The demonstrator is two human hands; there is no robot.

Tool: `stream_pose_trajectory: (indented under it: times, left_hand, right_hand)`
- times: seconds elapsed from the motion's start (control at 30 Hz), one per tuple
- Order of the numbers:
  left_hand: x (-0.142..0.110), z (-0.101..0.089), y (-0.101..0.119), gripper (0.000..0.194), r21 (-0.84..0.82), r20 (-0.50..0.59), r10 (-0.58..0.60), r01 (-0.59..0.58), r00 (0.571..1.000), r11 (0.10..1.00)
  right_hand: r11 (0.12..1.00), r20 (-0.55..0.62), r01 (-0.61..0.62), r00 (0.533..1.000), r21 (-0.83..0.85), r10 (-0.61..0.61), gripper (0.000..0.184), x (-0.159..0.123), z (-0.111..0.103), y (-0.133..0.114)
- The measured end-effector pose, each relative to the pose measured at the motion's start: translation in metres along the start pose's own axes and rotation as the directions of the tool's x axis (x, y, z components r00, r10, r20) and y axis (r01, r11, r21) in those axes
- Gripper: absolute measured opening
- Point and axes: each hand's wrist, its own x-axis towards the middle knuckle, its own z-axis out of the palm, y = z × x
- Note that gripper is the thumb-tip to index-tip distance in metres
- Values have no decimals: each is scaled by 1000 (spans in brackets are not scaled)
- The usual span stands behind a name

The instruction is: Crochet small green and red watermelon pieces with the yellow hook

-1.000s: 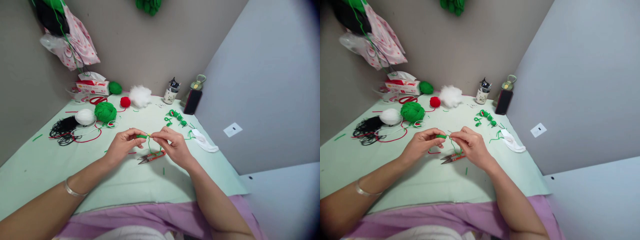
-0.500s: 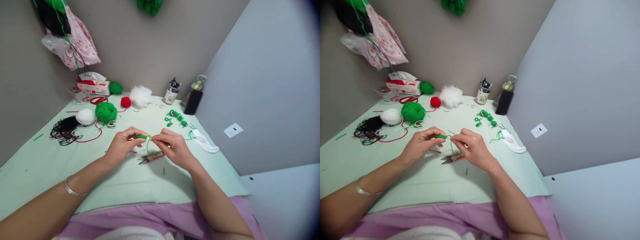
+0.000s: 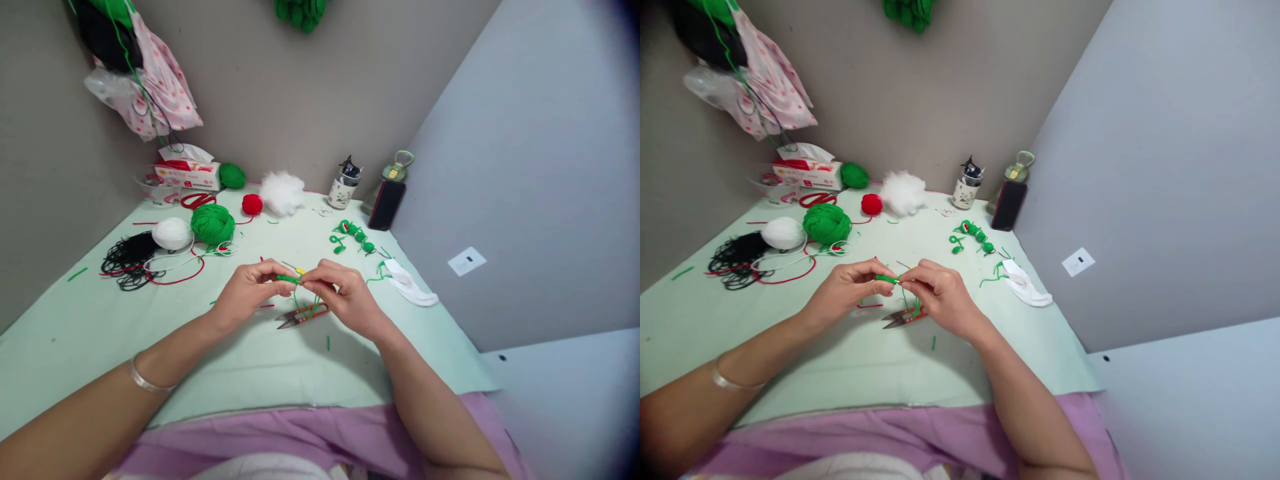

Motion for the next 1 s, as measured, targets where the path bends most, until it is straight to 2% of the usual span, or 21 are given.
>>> stream_pose_trajectory:
  times: [0.17,0.43,0.57,0.67,0.87,1.0]
  left_hand:
    - [-1,0,2,13,-14,-31,30,-30,999,999]
    - [-6,3,-1,13,-6,-67,46,-47,997,999]
    - [-5,4,0,16,-29,-48,18,-20,999,999]
    - [-3,3,-1,15,-73,-42,49,-52,998,996]
    - [-1,2,-5,18,-116,-54,57,-63,997,991]
    - [-1,3,-5,20,-61,-25,23,-24,999,998]
  right_hand:
    - [985,28,-79,997,156,76,14,3,-1,1]
    - [926,-23,-187,978,327,206,14,4,16,7]
    - [941,-27,-164,983,295,180,13,5,12,4]
    - [947,15,-159,987,280,161,12,5,6,2]
    - [892,144,-254,966,375,214,16,3,10,6]
    - [834,77,-266,962,483,262,16,3,22,6]
